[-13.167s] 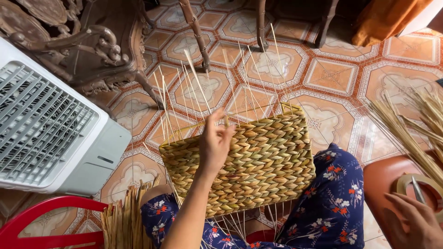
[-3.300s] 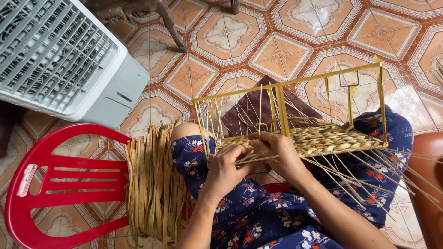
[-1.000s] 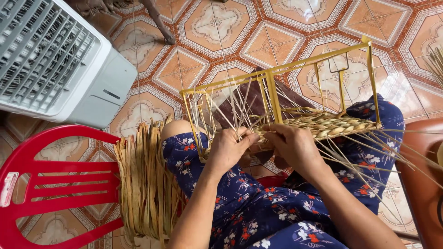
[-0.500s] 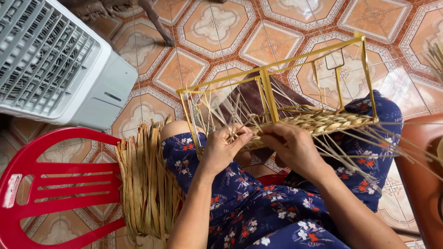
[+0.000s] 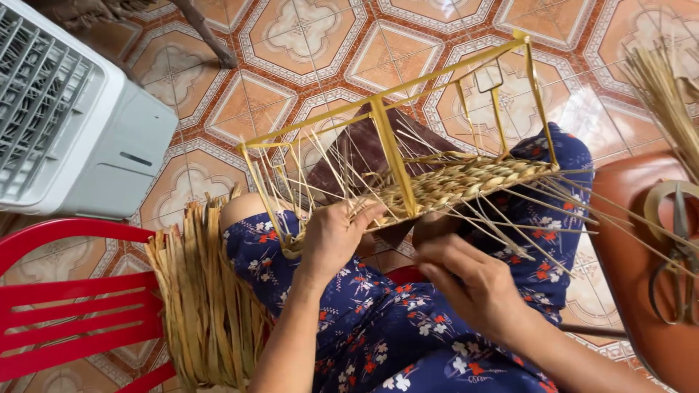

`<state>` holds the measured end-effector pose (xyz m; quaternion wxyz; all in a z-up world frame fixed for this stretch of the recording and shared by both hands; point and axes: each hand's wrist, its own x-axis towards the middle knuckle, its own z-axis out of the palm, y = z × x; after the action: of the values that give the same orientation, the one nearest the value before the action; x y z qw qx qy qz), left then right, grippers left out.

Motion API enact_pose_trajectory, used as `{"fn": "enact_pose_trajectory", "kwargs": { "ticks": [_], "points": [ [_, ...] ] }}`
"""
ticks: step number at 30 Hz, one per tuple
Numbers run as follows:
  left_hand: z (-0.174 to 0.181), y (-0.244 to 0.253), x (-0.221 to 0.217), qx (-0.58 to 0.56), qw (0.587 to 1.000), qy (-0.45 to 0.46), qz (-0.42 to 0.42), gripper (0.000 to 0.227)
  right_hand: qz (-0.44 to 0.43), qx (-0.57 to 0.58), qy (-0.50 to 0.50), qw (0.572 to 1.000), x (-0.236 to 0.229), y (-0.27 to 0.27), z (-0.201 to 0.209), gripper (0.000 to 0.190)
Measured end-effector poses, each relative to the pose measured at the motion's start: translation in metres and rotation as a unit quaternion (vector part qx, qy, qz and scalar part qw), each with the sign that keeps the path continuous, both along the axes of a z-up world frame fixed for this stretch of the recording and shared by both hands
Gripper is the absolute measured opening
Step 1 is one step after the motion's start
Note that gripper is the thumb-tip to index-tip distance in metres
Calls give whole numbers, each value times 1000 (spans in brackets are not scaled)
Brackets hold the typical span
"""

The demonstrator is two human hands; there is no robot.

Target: Weaving dried plant fibers around a metal frame to construct a basket or furniture component.

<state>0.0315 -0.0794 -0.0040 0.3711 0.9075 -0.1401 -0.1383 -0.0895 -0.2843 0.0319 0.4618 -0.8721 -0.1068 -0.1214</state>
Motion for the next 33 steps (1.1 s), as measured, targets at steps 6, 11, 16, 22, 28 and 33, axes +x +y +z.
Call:
{"fn": "enact_pose_trajectory", "kwargs": {
  "ticks": [6, 11, 16, 22, 28, 33],
  "points": [
    [11, 9, 1, -62, 998, -2, -13, 34, -78, -65, 52, 993, -8, -31, -27, 30],
    [17, 21, 2, -68, 997, 22, -15, 34, -89, -87, -55, 991, 37, -12, -20, 26],
    [15, 20, 8, 4, 998, 67, -4, 34, -81, -121, 16, 989, 93, -10, -30, 18],
    [9, 30, -4, -98, 994, 40, -17, 40, -117, -62, 176, 976, 101, -10, -24, 23],
    [63, 48, -62, -327, 851, -372, 174, 67, -126, 73, 216, 965, 102, -25, -59, 19],
    [73, 2, -103, -293, 890, -349, 9, 37, -145, 129, 179, 964, 103, -15, -57, 19]
  ]
}}
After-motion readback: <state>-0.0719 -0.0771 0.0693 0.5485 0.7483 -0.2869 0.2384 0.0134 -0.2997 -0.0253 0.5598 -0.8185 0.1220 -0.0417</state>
